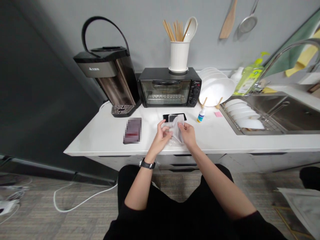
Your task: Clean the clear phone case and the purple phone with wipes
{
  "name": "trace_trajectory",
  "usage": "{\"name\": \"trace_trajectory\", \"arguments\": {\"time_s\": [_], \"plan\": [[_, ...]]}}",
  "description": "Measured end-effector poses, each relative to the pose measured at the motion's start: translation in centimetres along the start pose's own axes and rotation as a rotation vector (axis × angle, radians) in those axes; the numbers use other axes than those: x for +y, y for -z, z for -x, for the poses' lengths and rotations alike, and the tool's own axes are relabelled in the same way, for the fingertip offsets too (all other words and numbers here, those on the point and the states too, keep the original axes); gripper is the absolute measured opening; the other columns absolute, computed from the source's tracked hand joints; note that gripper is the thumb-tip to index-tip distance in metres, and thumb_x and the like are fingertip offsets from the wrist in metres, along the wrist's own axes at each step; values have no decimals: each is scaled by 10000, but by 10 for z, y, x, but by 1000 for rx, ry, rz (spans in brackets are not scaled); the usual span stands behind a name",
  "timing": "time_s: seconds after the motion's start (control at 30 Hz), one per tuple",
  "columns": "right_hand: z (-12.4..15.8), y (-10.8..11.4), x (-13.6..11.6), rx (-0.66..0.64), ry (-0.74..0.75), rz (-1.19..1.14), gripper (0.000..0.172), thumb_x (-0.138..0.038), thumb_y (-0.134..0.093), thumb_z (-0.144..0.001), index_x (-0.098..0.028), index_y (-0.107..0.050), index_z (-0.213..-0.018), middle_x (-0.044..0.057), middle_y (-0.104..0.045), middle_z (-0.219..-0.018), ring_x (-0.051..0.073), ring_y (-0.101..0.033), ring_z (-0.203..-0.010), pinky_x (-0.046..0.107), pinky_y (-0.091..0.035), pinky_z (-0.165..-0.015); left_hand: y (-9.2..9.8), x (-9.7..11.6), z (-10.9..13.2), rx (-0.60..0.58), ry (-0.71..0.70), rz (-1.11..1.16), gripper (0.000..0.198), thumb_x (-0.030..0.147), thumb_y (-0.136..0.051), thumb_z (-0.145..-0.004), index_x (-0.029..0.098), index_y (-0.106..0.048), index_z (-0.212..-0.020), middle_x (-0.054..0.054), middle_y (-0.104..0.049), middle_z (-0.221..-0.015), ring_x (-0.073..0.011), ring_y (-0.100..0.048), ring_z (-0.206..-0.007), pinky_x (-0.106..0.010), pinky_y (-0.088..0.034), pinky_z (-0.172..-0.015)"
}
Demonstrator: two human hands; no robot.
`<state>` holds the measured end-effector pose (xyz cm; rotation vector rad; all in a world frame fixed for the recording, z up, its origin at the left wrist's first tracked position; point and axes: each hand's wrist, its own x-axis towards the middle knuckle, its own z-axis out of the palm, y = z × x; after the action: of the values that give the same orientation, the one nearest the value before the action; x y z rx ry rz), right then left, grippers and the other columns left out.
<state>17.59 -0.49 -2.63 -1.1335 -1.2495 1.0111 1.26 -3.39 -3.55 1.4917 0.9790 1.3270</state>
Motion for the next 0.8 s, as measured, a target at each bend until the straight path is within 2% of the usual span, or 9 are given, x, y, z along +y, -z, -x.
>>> {"name": "trace_trajectory", "arguments": {"time_s": [0.07, 0.13, 0.27, 0.4, 0.5, 0.57, 0.63, 0.7, 0.8], "plan": [[-3, 0, 1, 49, 12, -95, 479, -695, -682, -809, -218, -642, -841, -13, -621, -649, 162, -550, -638, 259, -425, -572, -2, 1, 1, -67, 15, -49, 646, 322, -705, -921, 255, -436, -1504, 13, -587, -966, -80, -588, -697, -219, -542, -706], [-6, 3, 3, 53, 15, -137, 460, -673, -722, -784, -222, -654, -838, -16, -635, -661, 165, -564, -650, 261, -444, -583, -3, 3, 1, -71, 20, -89, 568, 341, -685, -936, 217, -524, -1467, 19, -589, -896, -82, -590, -675, -221, -549, -695], [-10, 12, 7, 47, 1, -163, 473, -645, -774, -742, -208, -617, -652, -26, -586, -562, 153, -535, -582, 261, -429, -546, -6, 4, 1, 16, 44, -80, 560, 401, -688, -933, 214, -611, -1455, -3, -627, -961, -48, -498, -603, -212, -566, -618], [-16, 11, 6, 45, 13, -311, 410, -602, -770, -736, -204, -691, -795, 6, -727, -728, 174, -633, -657, 295, -530, -651, -7, 2, 0, 104, 57, -38, 533, 410, -717, -907, 231, -674, -1407, -14, -623, -1007, -29, -505, -568, -202, -564, -568], [-19, 5, 4, 179, 4, -553, 341, -464, -834, -684, -204, -721, -875, 32, -789, -870, 196, -705, -792, 319, -575, -762, -8, -1, -1, 49, 8, -70, 488, 389, -712, -914, 217, -705, -1371, 1, -603, -922, -48, -555, -582, -197, -551, -567], [-14, -3, 3, 271, -29, -639, 314, -431, -836, -690, -202, -728, -876, 37, -797, -889, 203, -721, -830, 319, -582, -770, -8, -2, -1, 22, -23, -110, 465, 370, -705, -921, 220, -711, -1361, 12, -584, -880, -52, -551, -585, -190, -543, -564], [-3, -13, 5, 245, -84, -650, 323, -441, -831, -699, -202, -735, -895, 35, -799, -891, 203, -725, -822, 318, -585, -751, -6, -2, -2, 54, -29, -132, 452, 358, -703, -923, 222, -715, -1354, 18, -576, -859, -48, -544, -568, -180, -523, -540], [11, -22, 7, 148, -137, -623, 348, -443, -853, -671, -199, -743, -892, 34, -796, -868, 199, -718, -769, 315, -582, -712, -5, -2, -2, 125, -12, -114, 444, 364, -716, -914, 213, -731, -1331, 16, -578, -858, -42, -543, -539, -178, -505, -511], [19, -23, 9, 90, -177, -576, 364, -414, -898, -599, -175, -753, -832, 30, -774, -775, 180, -681, -654, 298, -555, -635, -6, 0, -1, 211, 13, -66, 433, 396, -754, -883, 198, -764, -1269, 9, -593, -874, -40, -554, -527, -179, -506, -494]]}}
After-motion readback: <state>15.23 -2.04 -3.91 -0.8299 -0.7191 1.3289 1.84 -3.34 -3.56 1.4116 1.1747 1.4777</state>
